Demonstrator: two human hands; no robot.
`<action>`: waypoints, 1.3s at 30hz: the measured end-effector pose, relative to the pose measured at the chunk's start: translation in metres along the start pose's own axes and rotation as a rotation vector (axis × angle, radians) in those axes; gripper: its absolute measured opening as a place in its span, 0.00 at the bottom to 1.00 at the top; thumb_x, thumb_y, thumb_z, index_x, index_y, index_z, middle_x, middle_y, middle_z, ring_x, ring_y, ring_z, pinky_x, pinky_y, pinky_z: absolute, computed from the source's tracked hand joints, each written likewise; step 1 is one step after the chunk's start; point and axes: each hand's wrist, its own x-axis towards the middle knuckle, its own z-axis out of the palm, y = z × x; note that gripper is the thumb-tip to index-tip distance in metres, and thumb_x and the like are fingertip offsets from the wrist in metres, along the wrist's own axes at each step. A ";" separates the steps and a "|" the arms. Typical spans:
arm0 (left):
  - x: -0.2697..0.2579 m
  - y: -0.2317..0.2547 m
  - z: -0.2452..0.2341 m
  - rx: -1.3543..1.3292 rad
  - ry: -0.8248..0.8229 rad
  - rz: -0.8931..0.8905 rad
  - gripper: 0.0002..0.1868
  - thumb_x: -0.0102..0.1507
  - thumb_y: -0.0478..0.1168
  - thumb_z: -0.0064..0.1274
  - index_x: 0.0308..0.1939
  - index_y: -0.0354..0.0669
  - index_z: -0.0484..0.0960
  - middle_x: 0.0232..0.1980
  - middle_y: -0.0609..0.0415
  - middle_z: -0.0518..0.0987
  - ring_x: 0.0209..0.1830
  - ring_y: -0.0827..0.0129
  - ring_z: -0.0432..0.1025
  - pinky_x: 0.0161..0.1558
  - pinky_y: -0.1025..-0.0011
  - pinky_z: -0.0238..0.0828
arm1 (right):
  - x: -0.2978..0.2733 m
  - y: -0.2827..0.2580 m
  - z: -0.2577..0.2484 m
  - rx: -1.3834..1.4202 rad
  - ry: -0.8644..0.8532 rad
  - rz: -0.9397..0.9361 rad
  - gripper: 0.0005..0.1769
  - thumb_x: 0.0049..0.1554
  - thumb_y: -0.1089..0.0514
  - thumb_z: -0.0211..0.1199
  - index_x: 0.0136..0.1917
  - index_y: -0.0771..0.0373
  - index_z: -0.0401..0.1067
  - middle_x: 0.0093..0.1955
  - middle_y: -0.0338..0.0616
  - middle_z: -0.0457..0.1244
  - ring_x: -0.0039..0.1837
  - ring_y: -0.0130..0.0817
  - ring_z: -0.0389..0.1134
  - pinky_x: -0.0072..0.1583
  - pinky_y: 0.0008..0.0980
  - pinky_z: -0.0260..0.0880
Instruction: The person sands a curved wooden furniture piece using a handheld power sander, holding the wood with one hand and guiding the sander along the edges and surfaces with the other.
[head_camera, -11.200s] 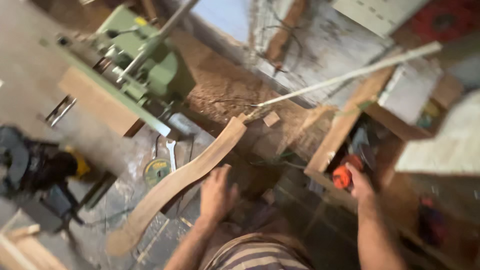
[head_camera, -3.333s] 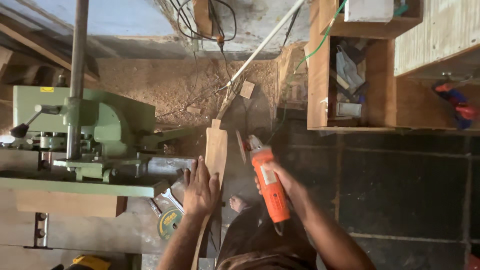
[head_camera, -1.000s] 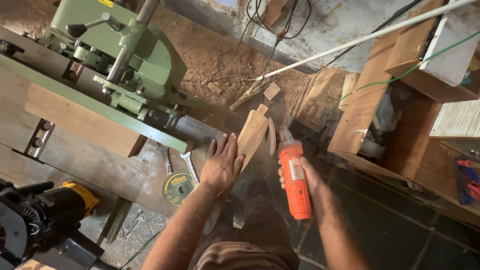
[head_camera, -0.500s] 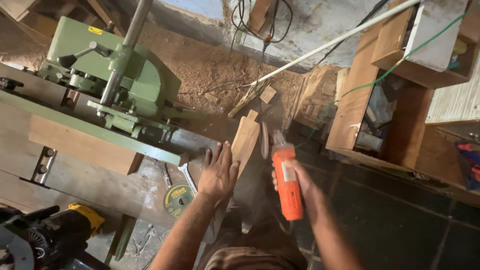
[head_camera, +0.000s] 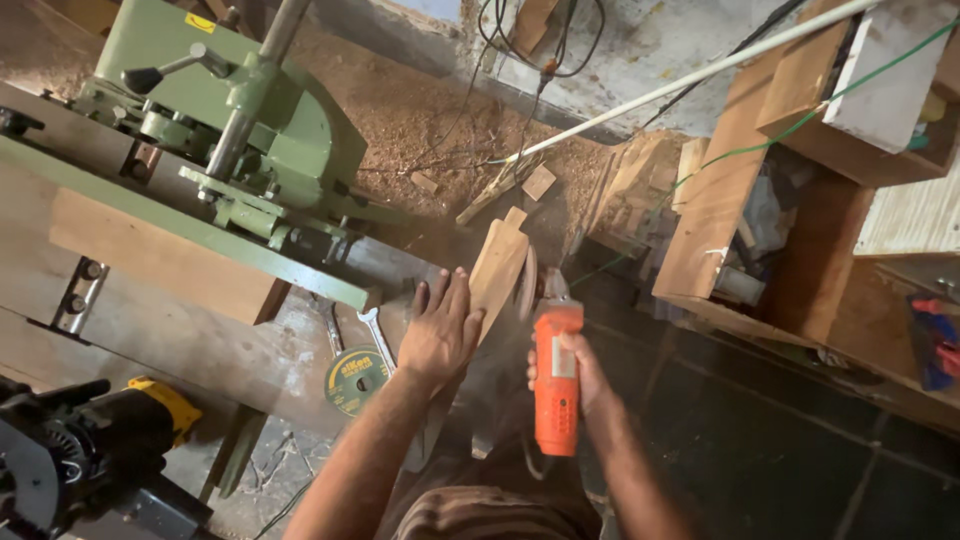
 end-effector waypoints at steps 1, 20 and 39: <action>0.001 0.000 0.000 0.000 0.002 0.008 0.34 0.71 0.51 0.34 0.74 0.27 0.57 0.76 0.37 0.62 0.78 0.41 0.52 0.74 0.44 0.43 | -0.002 0.006 0.000 -0.008 0.007 -0.009 0.35 0.50 0.37 0.65 0.62 0.61 0.67 0.46 0.50 0.67 0.43 0.43 0.72 0.46 0.45 0.76; -0.004 -0.011 0.012 -0.003 0.078 0.024 0.31 0.72 0.49 0.34 0.73 0.30 0.60 0.75 0.39 0.64 0.78 0.44 0.54 0.74 0.44 0.44 | 0.012 -0.004 0.009 -0.077 0.034 -0.068 0.37 0.49 0.35 0.64 0.61 0.63 0.68 0.44 0.48 0.67 0.42 0.42 0.71 0.45 0.45 0.76; 0.004 -0.021 0.022 0.041 0.020 0.175 0.34 0.72 0.49 0.35 0.74 0.25 0.56 0.77 0.31 0.60 0.78 0.35 0.52 0.73 0.38 0.43 | 0.008 0.008 0.000 0.033 0.124 -0.056 0.32 0.54 0.36 0.62 0.59 0.62 0.69 0.44 0.49 0.68 0.43 0.42 0.72 0.46 0.44 0.76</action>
